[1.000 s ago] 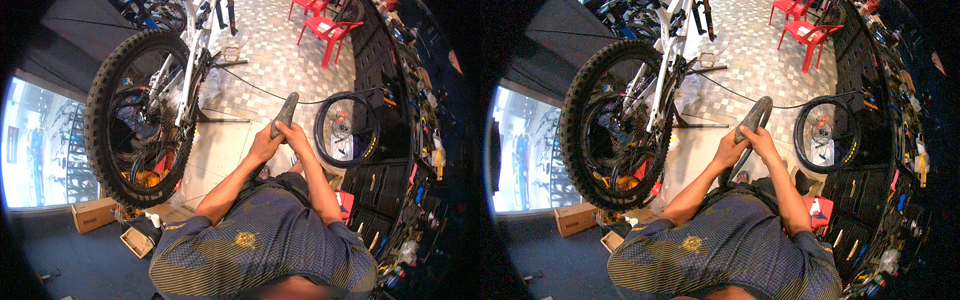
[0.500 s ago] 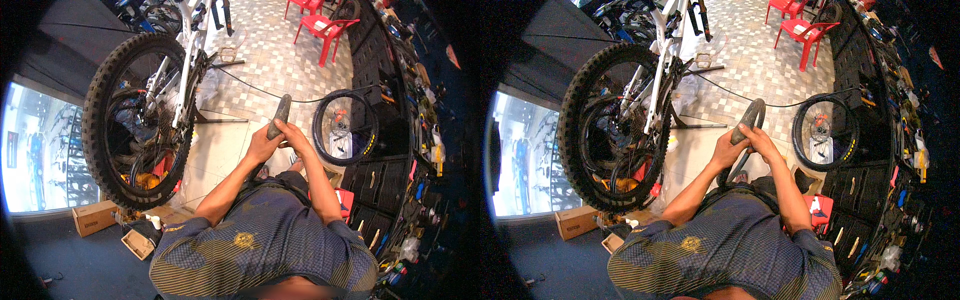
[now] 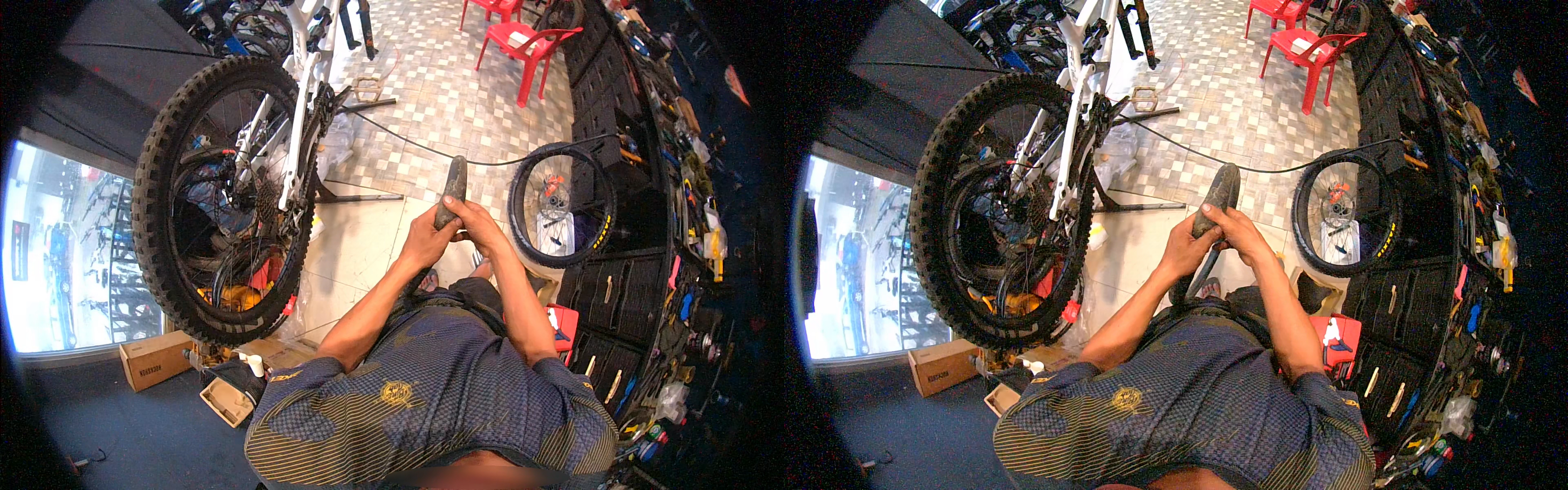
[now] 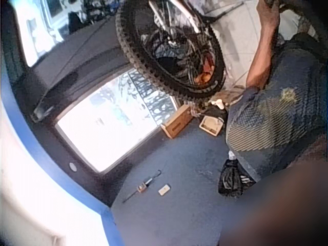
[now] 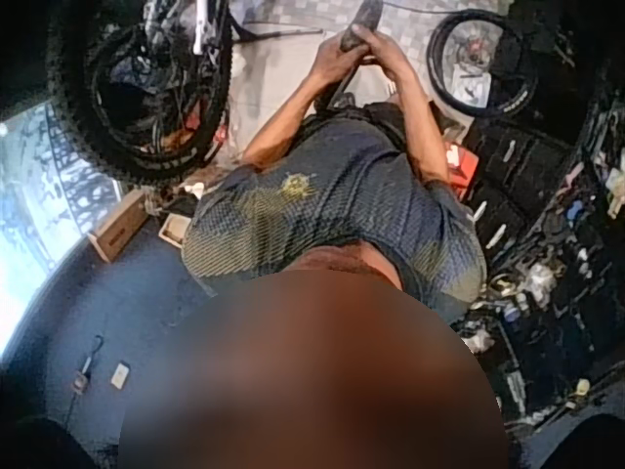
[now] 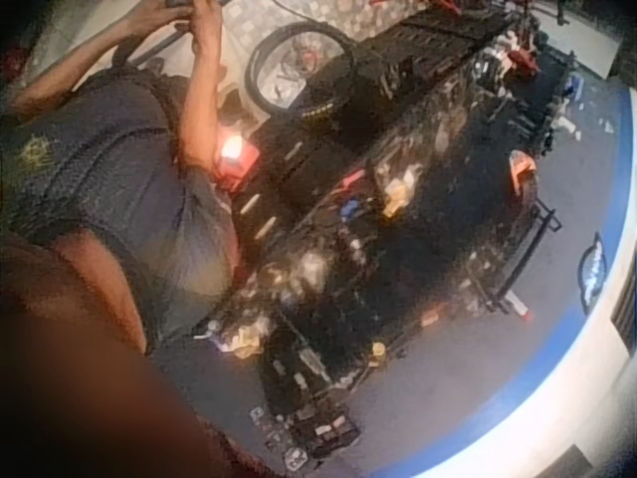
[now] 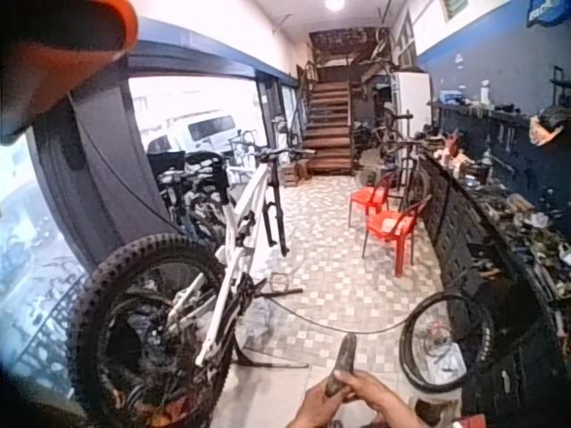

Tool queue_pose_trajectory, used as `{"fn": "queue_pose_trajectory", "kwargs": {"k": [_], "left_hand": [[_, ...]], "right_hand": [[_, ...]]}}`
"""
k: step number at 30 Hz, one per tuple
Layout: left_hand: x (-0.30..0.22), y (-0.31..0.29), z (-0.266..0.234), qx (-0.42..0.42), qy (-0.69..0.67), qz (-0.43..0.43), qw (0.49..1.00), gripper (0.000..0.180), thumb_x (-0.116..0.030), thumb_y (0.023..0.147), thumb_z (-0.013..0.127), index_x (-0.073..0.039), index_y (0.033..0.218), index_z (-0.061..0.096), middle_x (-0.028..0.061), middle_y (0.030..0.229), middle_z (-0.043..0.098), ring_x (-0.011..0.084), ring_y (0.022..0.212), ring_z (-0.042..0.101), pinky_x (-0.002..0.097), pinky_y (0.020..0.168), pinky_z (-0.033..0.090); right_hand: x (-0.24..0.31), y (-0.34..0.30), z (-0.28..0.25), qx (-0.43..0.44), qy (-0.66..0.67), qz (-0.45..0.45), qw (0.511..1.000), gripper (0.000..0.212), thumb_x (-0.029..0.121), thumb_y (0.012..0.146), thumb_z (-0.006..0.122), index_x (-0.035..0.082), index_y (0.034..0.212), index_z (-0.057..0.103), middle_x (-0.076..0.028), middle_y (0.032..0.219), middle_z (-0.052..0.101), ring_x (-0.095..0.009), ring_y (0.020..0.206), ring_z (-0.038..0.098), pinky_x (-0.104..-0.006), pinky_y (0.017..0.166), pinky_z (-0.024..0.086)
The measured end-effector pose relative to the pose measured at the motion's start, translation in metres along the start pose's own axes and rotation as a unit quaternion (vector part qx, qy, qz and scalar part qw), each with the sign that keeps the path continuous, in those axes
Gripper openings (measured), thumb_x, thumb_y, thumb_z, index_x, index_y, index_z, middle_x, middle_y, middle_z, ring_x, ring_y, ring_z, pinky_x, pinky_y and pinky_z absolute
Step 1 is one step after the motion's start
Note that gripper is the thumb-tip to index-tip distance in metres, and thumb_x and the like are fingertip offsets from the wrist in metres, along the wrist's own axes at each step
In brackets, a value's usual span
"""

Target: The person removes a bicycle inner tube, inflates it with a hand pump, and inspects it for leaks. They then install the inner tube into a tire and mount the tire onto a bicycle rim, securing it by hand.

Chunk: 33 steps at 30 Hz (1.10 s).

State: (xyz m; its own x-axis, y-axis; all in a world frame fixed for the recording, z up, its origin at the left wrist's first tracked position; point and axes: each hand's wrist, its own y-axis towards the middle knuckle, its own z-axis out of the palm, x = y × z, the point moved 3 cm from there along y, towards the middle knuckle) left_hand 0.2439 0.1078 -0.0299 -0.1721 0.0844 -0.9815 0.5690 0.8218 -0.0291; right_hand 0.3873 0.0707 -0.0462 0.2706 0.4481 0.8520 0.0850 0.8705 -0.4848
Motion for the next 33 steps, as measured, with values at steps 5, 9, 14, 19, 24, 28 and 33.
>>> {"fn": "queue_pose_trajectory", "kwargs": {"k": [5, 9, 14, 19, 24, 28, 33], "left_hand": [[-0.002, -0.001, 0.002, 0.016, -0.03, -0.014, 0.999, 0.026, -0.017, 0.1, 0.066, 0.005, 0.116, 0.066, 0.0132, 0.093, 0.076, 0.0161, 0.084, 0.073, 0.0331, 0.073, 0.059], [-0.003, -0.001, 0.003, 0.01, -0.034, -0.021, 0.999, 0.02, -0.017, 0.1, 0.066, 0.002, 0.105, 0.067, 0.0071, 0.086, 0.071, 0.0133, 0.079, 0.066, 0.0313, 0.07, 0.054], [0.003, -0.001, 0.004, 0.003, -0.028, -0.011, 1.0, 0.018, -0.017, 0.1, 0.066, 0.001, 0.097, 0.067, 0.0031, 0.079, 0.067, 0.0112, 0.073, 0.06, 0.0302, 0.066, 0.049], [0.0, -0.001, 0.005, 0.007, -0.025, -0.014, 1.0, 0.019, -0.019, 0.1, 0.066, -0.001, 0.095, 0.066, 0.0014, 0.074, 0.064, 0.0104, 0.067, 0.056, 0.0309, 0.06, 0.046], [0.004, -0.001, 0.001, -0.001, -0.002, -0.019, 1.0, 0.019, -0.02, 0.099, 0.067, -0.002, 0.094, 0.066, 0.0003, 0.072, 0.063, 0.0088, 0.065, 0.054, 0.0295, 0.059, 0.044], [0.009, 0.003, 0.002, 0.001, -0.008, -0.019, 1.0, 0.017, -0.019, 0.098, 0.069, -0.002, 0.095, 0.066, -0.0004, 0.072, 0.062, 0.008, 0.066, 0.053, 0.0281, 0.059, 0.044], [-0.009, 0.006, 0.007, 0.022, -0.006, -0.081, 0.996, 0.026, -0.015, 0.095, 0.072, 0.003, 0.113, 0.068, 0.0111, 0.093, 0.075, 0.014, 0.084, 0.07, 0.0334, 0.073, 0.057]], "right_hand": [[-0.001, 0.0, 0.002, -0.006, 0.011, -0.017, 1.0, 0.057, 0.057, 0.091, 0.073, 0.003, 0.107, 0.064, -0.005, 0.086, 0.067, -0.014, 0.072, 0.064, -0.0286, 0.059, 0.053], [-0.004, 0.002, 0.001, -0.013, 0.012, -0.025, 1.0, 0.053, 0.055, 0.091, 0.074, 0.004, 0.102, 0.063, -0.004, 0.081, 0.065, -0.013, 0.067, 0.061, -0.0279, 0.057, 0.05], [-0.009, 0.007, -0.001, -0.008, 0.005, -0.034, 0.999, 0.052, 0.053, 0.09, 0.075, 0.003, 0.097, 0.062, -0.004, 0.077, 0.063, -0.013, 0.064, 0.06, -0.0282, 0.055, 0.047], [-0.011, 0.008, -0.004, -0.02, 0.0, -0.034, 0.999, 0.051, 0.053, 0.09, 0.076, 0.004, 0.096, 0.062, -0.004, 0.076, 0.062, -0.014, 0.063, 0.059, -0.0285, 0.055, 0.047], [-0.005, 0.005, 0.002, -0.007, -0.009, -0.033, 0.999, 0.049, 0.053, 0.091, 0.075, 0.005, 0.095, 0.062, -0.004, 0.077, 0.062, -0.013, 0.063, 0.059, -0.0283, 0.055, 0.047], [-0.008, 0.011, -0.001, 0.012, -0.02, -0.023, 0.999, 0.051, 0.055, 0.092, 0.073, 0.005, 0.101, 0.065, -0.004, 0.083, 0.066, -0.014, 0.068, 0.062, -0.0287, 0.06, 0.05], [-0.008, 0.003, -0.01, 0.004, -0.025, 0.003, 1.0, 0.066, 0.067, 0.09, 0.068, 0.01, 0.123, 0.067, -0.005, 0.108, 0.072, -0.015, 0.092, 0.067, -0.0332, 0.073, 0.055]]}}
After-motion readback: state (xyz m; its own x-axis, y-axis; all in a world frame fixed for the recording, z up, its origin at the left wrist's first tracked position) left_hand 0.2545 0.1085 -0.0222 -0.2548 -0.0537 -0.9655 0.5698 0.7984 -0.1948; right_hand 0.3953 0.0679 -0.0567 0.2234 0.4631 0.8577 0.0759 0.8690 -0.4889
